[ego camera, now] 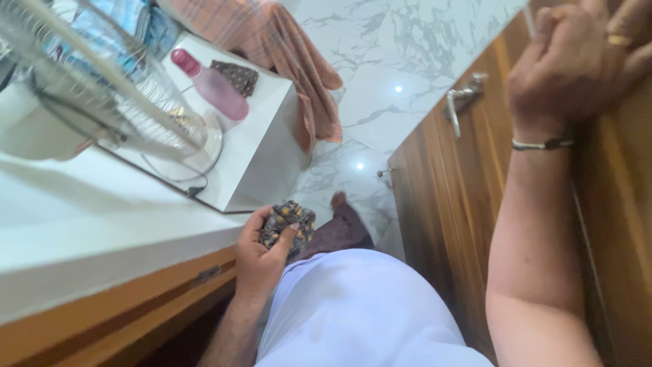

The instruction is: The person uses a thin strip of paper and a small patterned cloth to adjust or clean the latch mechanism of a wooden cabinet door by hand.

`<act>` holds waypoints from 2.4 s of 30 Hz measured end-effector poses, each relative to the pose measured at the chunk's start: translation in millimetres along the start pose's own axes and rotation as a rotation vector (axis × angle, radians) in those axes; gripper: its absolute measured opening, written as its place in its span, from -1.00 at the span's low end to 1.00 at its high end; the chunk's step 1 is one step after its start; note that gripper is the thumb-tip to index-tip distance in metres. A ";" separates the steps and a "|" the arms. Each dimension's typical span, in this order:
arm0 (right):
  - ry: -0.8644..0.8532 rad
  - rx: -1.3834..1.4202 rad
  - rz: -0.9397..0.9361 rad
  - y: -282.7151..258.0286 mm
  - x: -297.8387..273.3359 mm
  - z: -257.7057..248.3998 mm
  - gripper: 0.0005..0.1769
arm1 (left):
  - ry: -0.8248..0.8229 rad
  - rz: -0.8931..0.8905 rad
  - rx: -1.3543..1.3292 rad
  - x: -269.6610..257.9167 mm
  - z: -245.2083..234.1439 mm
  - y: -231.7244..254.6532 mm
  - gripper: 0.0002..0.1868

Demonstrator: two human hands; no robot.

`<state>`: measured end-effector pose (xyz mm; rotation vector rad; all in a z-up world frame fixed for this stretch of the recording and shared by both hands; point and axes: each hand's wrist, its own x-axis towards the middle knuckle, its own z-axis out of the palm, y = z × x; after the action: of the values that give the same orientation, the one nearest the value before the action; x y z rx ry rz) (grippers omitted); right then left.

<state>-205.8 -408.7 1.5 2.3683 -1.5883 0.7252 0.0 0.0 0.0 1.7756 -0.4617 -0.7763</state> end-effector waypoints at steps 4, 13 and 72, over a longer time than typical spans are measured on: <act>0.368 0.098 -0.265 65.3 12.8 67.6 -0.62 | 0.039 0.026 0.110 49.1 26.7 3.8 -0.69; 0.338 0.096 -0.264 122.5 51.8 117.7 -0.68 | -0.060 0.018 0.095 201.1 115.9 33.8 -0.69; -1.446 1.637 0.101 -278.4 457.0 454.7 -0.90 | 0.701 -0.109 -0.401 639.7 197.5 142.0 -0.74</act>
<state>315.7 -859.6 -132.1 4.8060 -1.5111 0.0295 325.1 -596.5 -82.7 1.5687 0.2461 -0.2497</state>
